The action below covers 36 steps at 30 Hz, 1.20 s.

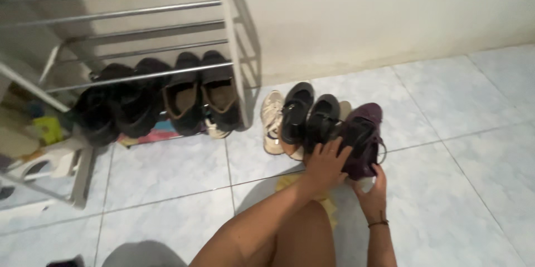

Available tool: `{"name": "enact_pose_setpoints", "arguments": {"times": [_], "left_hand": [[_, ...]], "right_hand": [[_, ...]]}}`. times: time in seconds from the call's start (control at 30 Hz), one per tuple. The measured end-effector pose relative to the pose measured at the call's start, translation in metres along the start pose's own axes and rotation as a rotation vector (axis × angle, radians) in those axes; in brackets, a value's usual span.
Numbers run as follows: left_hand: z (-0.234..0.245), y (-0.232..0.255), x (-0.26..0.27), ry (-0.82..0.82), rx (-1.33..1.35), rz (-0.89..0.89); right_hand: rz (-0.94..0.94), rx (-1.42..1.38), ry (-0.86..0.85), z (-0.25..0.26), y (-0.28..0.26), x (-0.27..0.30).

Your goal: The person removes various shoes and a black garment from a white metal shoe rack and places them on the floor. Then, using a yellow cloth, the person wipes the rack and proceeds to disassemble it by removing the metal rods from the frame.

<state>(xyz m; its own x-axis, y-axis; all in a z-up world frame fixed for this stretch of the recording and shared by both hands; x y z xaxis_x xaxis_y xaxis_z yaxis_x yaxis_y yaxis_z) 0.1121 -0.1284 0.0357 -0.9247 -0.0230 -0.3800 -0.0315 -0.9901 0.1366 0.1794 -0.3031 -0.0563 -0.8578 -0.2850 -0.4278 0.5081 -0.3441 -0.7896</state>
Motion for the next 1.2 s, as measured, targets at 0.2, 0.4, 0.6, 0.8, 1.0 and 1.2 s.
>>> {"name": "enact_pose_setpoints", "arguments": {"times": [0.2, 0.4, 0.6, 0.8, 1.0, 1.2], "left_hand": [[0.068, -0.021, 0.042, 0.204, 0.021, -0.054], [0.123, -0.119, 0.098, 0.213, 0.122, 0.182], [0.182, -0.270, 0.178, 0.448, -0.045, 0.655], [0.189, -0.359, 0.198, 0.402, 0.047, 0.851], [0.163, -0.388, 0.184, 0.334, 0.288, 0.882], [0.172, -0.392, 0.188, 0.350, 0.279, 0.868]], "right_hand": [[-0.202, -0.292, 0.221, 0.007, -0.004, 0.031], [0.148, -0.196, 0.384, -0.020, -0.155, 0.053], [0.134, -0.724, -0.232, -0.175, -0.291, -0.002], [0.346, -0.181, -0.366, -0.300, -0.349, -0.050], [0.263, -0.225, -0.265, -0.344, -0.322, -0.069], [0.116, -0.311, -0.209, -0.326, -0.301, -0.073]]}}
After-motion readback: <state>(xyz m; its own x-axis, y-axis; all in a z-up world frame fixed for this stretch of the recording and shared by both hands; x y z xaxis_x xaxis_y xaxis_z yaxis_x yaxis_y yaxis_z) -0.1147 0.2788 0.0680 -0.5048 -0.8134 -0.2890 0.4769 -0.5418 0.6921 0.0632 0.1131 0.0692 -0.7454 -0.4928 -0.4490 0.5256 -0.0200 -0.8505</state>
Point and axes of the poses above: each hand's wrist, its own x-axis away from the middle knuckle, its own z-axis out of the back of the hand, y = z × x, the point moved 9 cm from there along -x, towards the middle knuckle, and after that the axes turned 13 degrees about -x, right-handed, at the moved point
